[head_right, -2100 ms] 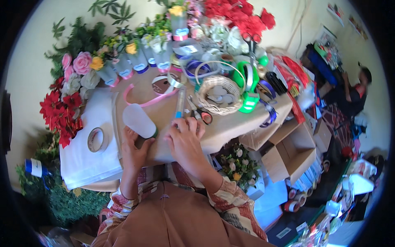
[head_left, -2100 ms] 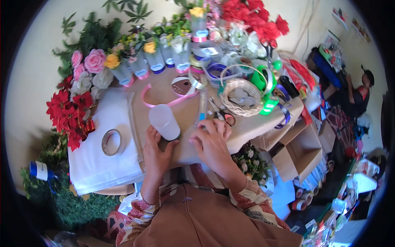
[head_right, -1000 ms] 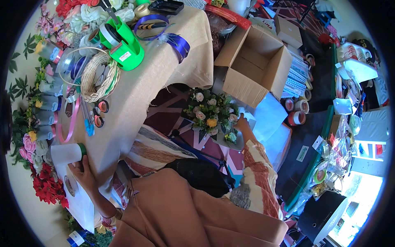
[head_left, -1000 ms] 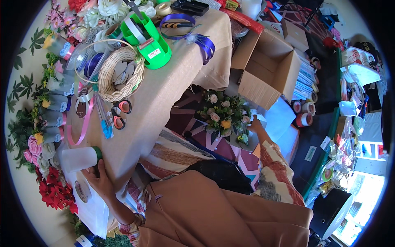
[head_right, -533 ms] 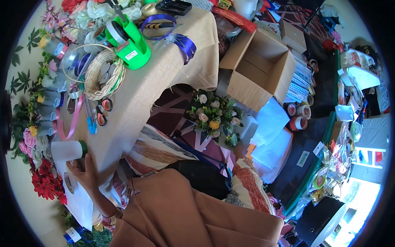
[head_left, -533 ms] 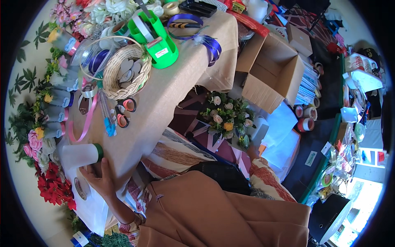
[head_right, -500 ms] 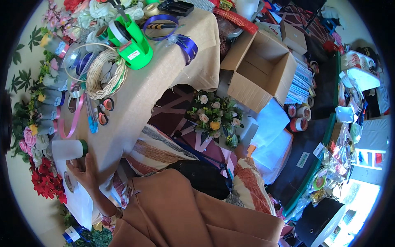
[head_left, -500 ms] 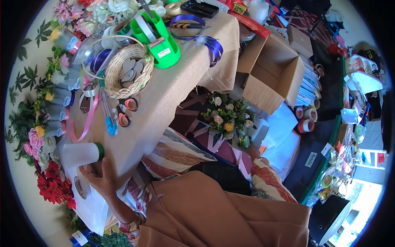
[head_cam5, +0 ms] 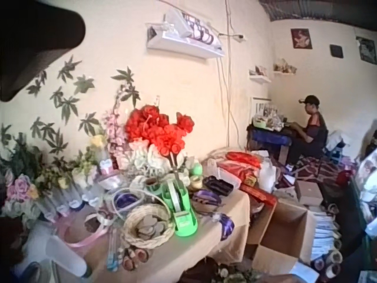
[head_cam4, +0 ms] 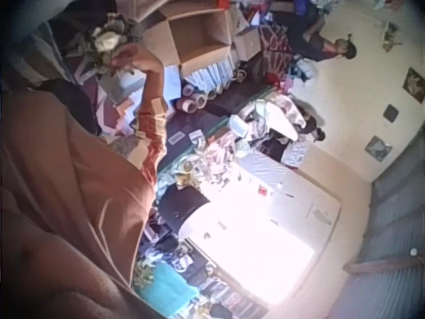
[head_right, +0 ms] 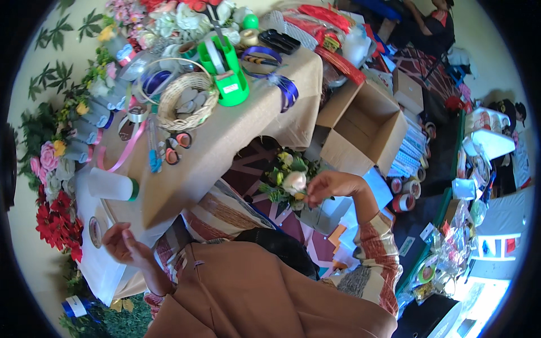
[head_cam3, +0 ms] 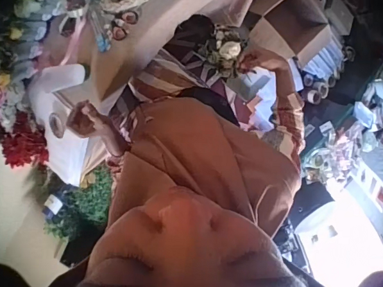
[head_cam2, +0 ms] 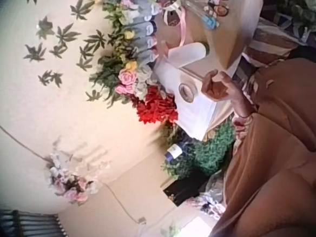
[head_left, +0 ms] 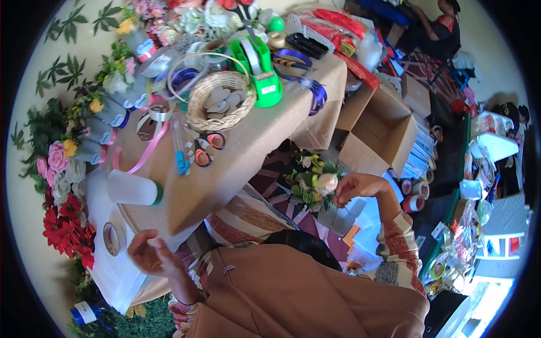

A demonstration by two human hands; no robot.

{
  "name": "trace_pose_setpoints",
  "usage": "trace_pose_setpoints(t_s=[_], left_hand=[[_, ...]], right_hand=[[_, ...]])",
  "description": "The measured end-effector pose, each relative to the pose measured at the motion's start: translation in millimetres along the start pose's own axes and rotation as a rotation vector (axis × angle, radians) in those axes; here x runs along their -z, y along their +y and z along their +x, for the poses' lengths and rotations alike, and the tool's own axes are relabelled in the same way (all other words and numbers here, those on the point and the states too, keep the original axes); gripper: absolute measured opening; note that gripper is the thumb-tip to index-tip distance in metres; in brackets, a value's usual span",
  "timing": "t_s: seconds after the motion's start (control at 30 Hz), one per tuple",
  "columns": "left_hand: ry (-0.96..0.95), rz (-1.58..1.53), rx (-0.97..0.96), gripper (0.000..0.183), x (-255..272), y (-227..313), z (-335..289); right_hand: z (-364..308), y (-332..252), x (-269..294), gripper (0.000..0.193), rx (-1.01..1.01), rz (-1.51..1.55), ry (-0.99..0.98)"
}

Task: The person arranges artificial flowers into a small plastic vase. They first secure the base of the vase with green tape, then insert a pink rose and small yellow flowers into the opening. Finally, they wrap the exterior of the vase with a translucent white sheet, securing it with tape.

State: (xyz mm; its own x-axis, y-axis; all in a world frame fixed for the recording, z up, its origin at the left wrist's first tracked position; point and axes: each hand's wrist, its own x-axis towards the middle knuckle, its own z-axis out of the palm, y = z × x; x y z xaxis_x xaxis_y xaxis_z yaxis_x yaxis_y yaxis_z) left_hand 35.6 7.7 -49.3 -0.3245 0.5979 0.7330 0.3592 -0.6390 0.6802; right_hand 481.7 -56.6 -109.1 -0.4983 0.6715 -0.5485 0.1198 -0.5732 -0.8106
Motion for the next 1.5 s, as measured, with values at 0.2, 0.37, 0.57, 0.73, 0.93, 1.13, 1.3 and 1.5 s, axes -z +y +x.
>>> trace_pose_setpoints(t_s=[0.2, 0.37, 0.57, 0.73, 0.93, 1.13, 1.3, 1.5], left_hand=[[-0.452, -0.096, 0.186, 0.014, -15, 34, -2], [-0.584, -0.185, 0.428, 0.018, -21, 50, 17], [-0.459, -0.46, 0.627, 0.024, -22, 57, 50], [-0.537, -0.578, 0.696, 0.019, -13, 45, 72], [-0.259, -0.573, 0.639, 0.017, -6, 41, 76], [-0.248, -0.559, 0.576, 0.018, -3, 40, 76], [-0.303, -0.613, 0.619, 0.02, 1, 38, 74], [-0.25, -0.541, 0.637, 0.018, 0, 52, 67]], right_hand=[[44, -116, -77, 0.016, 0.482, -0.022, -0.042], [80, -167, -144, 0.018, 0.636, 0.017, -0.062], [116, -196, -194, 0.017, 0.692, 0.106, -0.198], [135, -203, -217, 0.02, 0.69, 0.098, -0.289], [131, -196, -222, 0.025, 0.583, 0.078, -0.274], [133, -191, -224, 0.026, 0.513, 0.057, -0.295], [140, -183, -226, 0.021, 0.529, 0.102, -0.233], [142, -179, -235, 0.015, 0.587, 0.121, -0.065]])
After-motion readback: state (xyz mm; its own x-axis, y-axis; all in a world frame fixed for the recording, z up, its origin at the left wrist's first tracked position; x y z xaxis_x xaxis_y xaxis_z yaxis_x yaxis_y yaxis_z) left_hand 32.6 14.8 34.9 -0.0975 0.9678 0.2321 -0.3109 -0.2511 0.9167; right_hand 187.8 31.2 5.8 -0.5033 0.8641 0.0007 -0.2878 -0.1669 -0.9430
